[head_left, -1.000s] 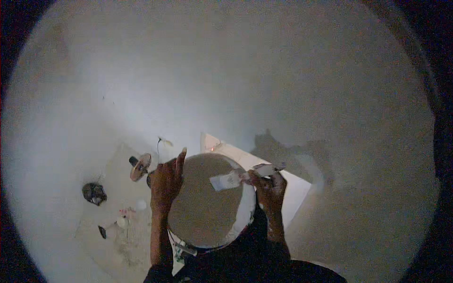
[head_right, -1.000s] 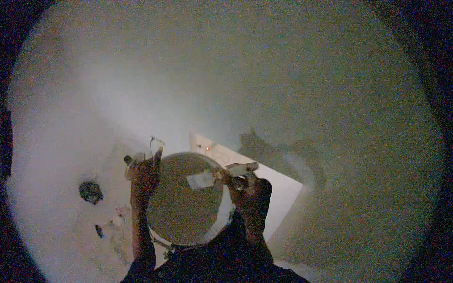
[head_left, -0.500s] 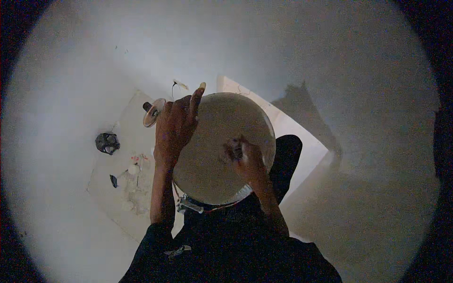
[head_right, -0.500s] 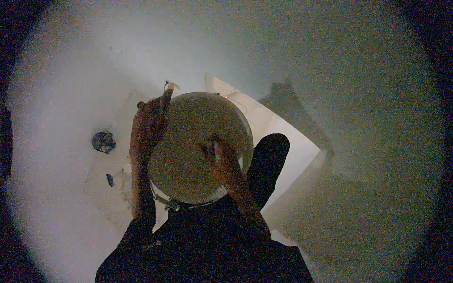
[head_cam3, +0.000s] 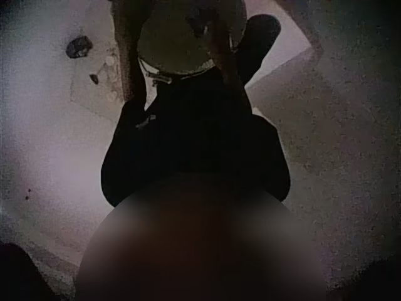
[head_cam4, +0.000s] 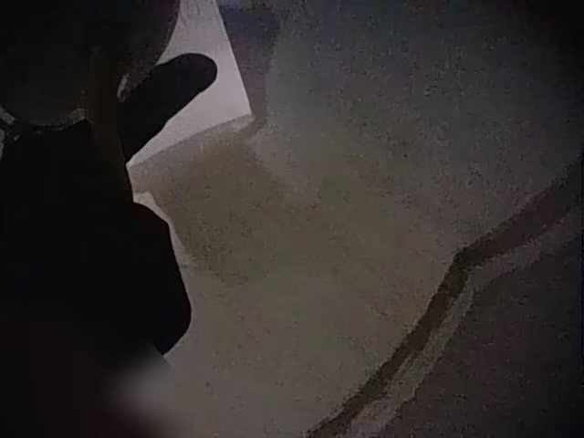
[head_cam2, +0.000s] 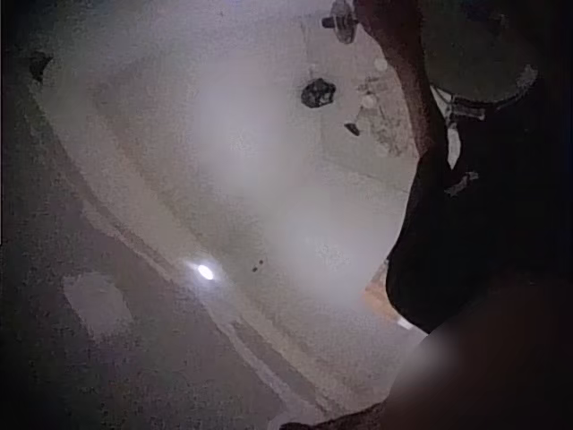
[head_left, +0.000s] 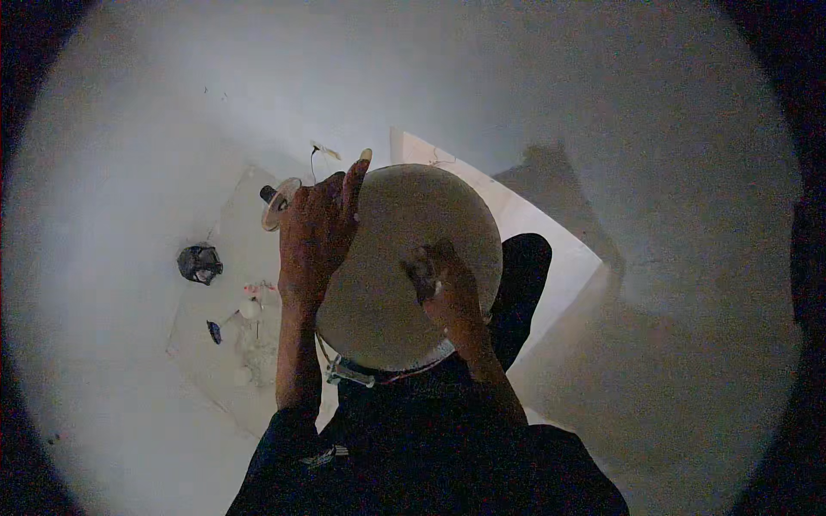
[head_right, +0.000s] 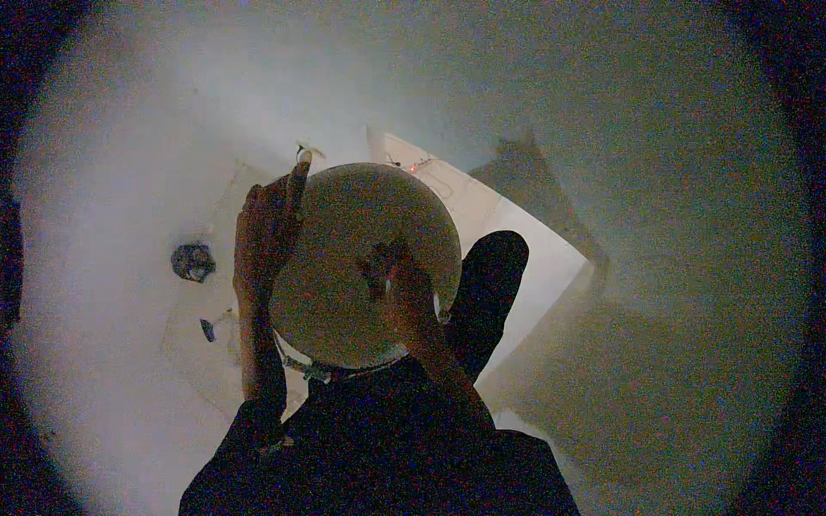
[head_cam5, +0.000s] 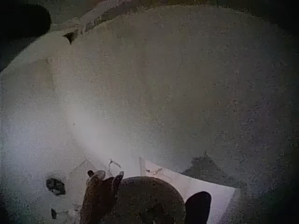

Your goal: Painting a ceiling with a brush and white paint from a bucket.

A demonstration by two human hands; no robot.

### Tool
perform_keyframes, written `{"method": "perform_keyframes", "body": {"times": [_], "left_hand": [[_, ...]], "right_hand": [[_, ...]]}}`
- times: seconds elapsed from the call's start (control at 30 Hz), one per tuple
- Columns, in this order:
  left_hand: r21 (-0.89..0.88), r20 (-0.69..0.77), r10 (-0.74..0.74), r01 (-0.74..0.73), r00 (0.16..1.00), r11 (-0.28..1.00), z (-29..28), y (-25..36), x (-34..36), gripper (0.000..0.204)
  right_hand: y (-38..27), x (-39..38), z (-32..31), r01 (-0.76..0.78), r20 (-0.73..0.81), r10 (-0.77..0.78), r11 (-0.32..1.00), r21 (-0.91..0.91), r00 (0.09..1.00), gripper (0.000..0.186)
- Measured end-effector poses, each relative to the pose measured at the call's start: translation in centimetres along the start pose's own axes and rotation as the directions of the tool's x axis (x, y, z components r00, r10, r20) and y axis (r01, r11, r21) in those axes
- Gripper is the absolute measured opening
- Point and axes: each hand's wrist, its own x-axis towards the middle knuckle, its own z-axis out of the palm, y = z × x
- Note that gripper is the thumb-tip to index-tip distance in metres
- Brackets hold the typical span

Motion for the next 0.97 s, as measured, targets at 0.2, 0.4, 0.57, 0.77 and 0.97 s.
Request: {"method": "perform_keyframes", "body": {"times": [0.2, 0.4, 0.57, 0.77, 0.97], "left_hand": [[-0.018, 0.043, -0.014, 0.015, 0.999, 1.0, 0.7, -0.2, 0.0, 0.071], [0.031, 0.041, -0.025, 0.024, 0.999, 0.999, 2.1, 0.0, -0.1, 0.073], [0.014, -0.051, 0.015, -0.014, 0.999, 1.0, 1.9, 0.2, -0.1, 0.069], [-0.005, 0.004, -0.011, 0.011, 1.0, 1.0, 1.8, 0.1, 0.5, 0.061], [-0.076, 0.145, -0.143, 0.155, 0.979, 0.985, 1.1, 0.9, 0.7, 0.059]], "right_hand": [[0.5, 0.8, -0.2, -0.085, 0.031, 0.083, 0.994, 0.07, 0.996, 0.025], [0.9, 1.3, -0.2, 0.065, -0.006, -0.066, 0.992, -0.104, 0.998, 0.03], [0.9, 1.2, -2.4, -0.244, 0.204, 0.208, 0.955, 0.168, 0.956, 0.031], [2.8, 0.8, -3.1, -0.167, 0.097, 0.151, 0.968, 0.188, 0.984, 0.032], [3.7, 1.7, -6.2, -0.146, 0.041, 0.141, 0.919, 0.365, 0.989, 0.045]]}}
